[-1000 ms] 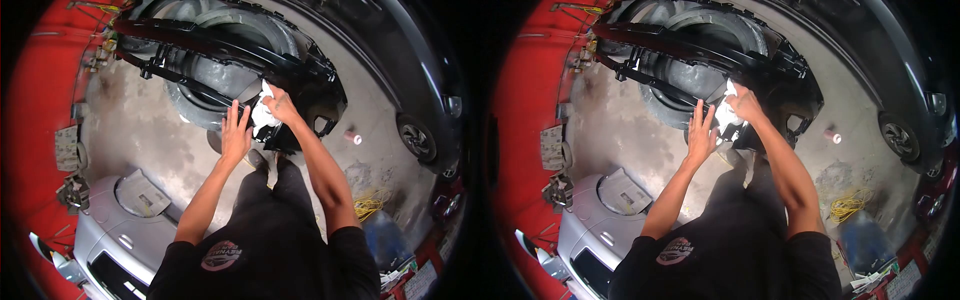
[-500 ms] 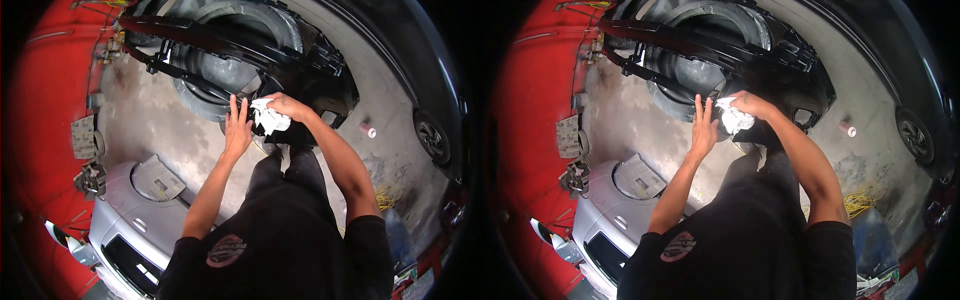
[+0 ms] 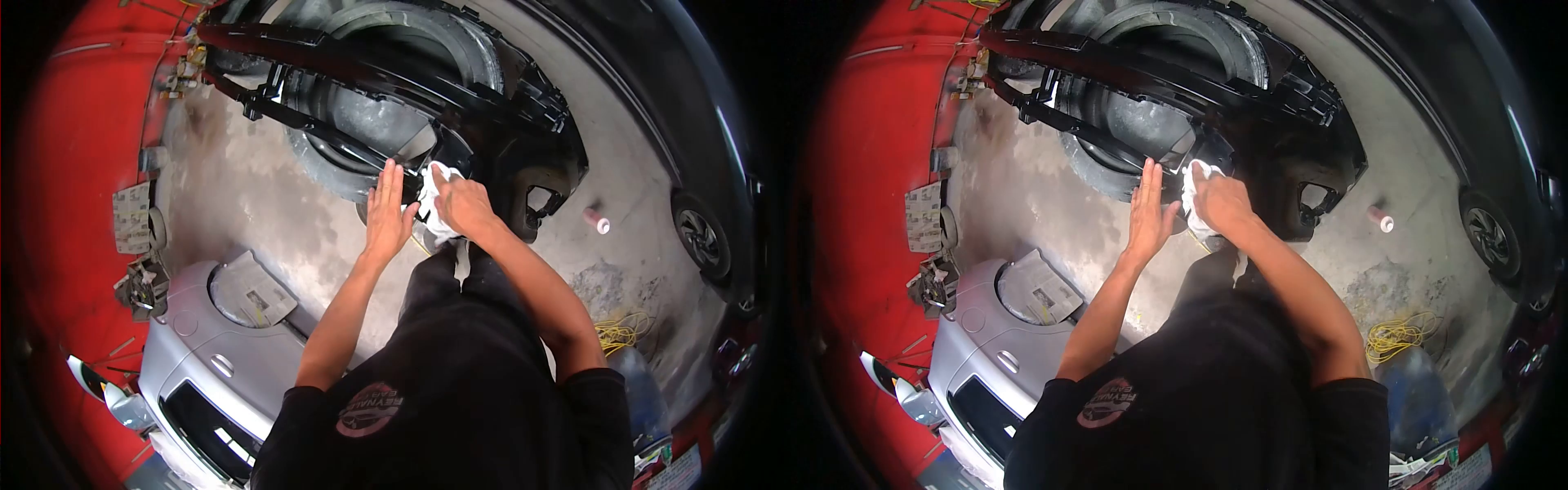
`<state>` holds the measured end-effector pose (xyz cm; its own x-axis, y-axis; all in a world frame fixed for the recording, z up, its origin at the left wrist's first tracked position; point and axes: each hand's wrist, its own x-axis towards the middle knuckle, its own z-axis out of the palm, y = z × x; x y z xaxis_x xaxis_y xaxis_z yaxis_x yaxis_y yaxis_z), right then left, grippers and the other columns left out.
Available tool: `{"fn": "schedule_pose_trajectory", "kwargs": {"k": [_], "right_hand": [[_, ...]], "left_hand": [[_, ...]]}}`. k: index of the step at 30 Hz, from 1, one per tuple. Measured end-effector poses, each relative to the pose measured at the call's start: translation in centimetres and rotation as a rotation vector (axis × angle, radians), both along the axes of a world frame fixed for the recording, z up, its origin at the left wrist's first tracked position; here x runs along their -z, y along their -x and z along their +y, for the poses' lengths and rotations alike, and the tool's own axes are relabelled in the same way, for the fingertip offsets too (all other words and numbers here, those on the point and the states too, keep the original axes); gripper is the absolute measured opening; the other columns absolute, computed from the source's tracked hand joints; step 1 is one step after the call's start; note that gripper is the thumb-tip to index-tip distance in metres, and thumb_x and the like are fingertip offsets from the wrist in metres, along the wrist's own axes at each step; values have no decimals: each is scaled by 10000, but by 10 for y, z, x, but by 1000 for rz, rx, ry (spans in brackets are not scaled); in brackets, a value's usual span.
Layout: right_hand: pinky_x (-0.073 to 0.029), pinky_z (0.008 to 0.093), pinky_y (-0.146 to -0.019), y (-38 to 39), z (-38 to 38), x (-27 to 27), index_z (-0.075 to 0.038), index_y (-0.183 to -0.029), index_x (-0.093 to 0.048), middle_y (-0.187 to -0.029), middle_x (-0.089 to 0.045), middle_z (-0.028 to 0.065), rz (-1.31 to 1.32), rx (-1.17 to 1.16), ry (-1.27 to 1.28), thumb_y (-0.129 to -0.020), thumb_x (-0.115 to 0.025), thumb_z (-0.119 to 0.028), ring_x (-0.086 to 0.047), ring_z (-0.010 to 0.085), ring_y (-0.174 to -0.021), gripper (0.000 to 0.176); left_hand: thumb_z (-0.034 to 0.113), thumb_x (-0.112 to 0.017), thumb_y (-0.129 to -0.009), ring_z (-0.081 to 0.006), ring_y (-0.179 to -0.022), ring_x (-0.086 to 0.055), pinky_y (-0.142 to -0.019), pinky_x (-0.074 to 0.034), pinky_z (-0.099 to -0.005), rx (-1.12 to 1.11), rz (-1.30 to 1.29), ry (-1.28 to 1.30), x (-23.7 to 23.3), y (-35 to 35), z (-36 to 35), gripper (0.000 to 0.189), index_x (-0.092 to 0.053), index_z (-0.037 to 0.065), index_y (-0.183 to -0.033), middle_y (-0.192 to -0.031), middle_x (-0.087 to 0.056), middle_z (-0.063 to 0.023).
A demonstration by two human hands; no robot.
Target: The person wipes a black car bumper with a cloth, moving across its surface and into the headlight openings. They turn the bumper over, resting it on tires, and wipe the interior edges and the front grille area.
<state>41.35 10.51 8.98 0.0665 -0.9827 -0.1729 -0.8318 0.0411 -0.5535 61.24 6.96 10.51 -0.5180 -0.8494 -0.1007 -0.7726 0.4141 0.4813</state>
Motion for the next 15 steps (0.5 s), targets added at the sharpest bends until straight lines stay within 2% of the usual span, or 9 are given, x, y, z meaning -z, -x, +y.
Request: {"fn": "schedule_pose_trajectory", "kwargs": {"k": [3, 4, 7, 8, 9, 11, 12, 13, 15], "right_hand": [[-579, 535, -774, 32, 12, -19, -80, -1423, -591, -984, -715, 268, -137, -80, -100, -898, -707, -215, -726, 446, -844, 554], [-577, 541, -740, 31, 11, -29, -131, -1382, -615, -1006, -695, 264, -127, 27, 56, -885, -724, -202, -715, 453, -848, 514], [-583, 498, -647, 20, -22, -37, -70, -1397, -612, -993, -679, 233, 71, 156, 282, -909, -666, -153, -733, 372, -805, 498], [-590, 466, -636, 12, -34, -21, -24, -1395, -615, -945, -716, 210, 257, 124, 253, -934, -627, -179, -746, 329, -765, 487], [-590, 466, -636, 10, -37, -5, -24, -1395, -615, -945, -716, 210, 261, 136, 248, -934, -627, -179, -746, 329, -765, 487], [-592, 445, -627, 12, -40, 14, -9, -1399, -621, -860, -747, 178, 344, 87, 46, -950, -610, -224, -749, 315, -719, 498], [-593, 447, -633, 15, -30, 2, -20, -1400, -629, -792, -754, 158, 361, 117, 54, -955, -604, -250, -754, 317, -712, 501], [-590, 463, -641, 19, -19, -5, -1, -1429, -604, -808, -744, 174, 278, 139, 19, -955, -615, -288, -744, 339, -699, 554], [-587, 490, -663, 16, 7, -1, 17, -1530, -486, -804, -728, 194, 247, 254, -15, -940, -647, -297, -729, 374, -694, 687]], "left_hand": [[217, -687, -972, -416, -1561, -292, -1204, -303, -648, -1, -9, -1, -2, -2, -1, 854, -218, 70, -1671, -1755, -180, -127], [217, -683, -973, -416, -1558, -297, -1201, -307, -649, 5, -25, -13, -3, -3, 0, 851, -218, 69, -1670, -1755, -178, -128], [219, -684, -973, -423, -1546, -316, -1192, -317, -653, 10, 1, 15, -1, -4, 2, 853, -217, 69, -1670, -1754, -184, -129], [236, -695, -968, -441, -1530, -332, -1190, -319, -652, 11, 6, 17, 0, -5, 2, 856, -230, 69, -1667, -1754, -186, -126], [236, -695, -968, -441, -1530, -332, -1190, -319, -652, 24, 9, 13, 0, -6, 4, 856, -230, 69, -1667, -1754, -186, -126], [261, -712, -958, -460, -1518, -342, -1197, -311, -651, 33, -24, 30, 0, -7, -1, 865, -250, 66, -1662, -1755, -188, -114], [261, -712, -958, -460, -1518, -342, -1197, -311, -651, 40, -21, 28, -1, -8, -1, 865, -250, 66, -1662, -1755, -188, -114], [269, -718, -953, -464, -1515, -345, -1201, -306, -650, 57, -63, 45, -2, -9, -1, 868, -257, 64, -1660, -1757, -187, -107], [278, -724, -949, -468, -1511, -348, -1205, -301, -649, 88, -93, 65, -4, -11, -5, 872, -264, 62, -1658, -1758, -186, -99]]}}
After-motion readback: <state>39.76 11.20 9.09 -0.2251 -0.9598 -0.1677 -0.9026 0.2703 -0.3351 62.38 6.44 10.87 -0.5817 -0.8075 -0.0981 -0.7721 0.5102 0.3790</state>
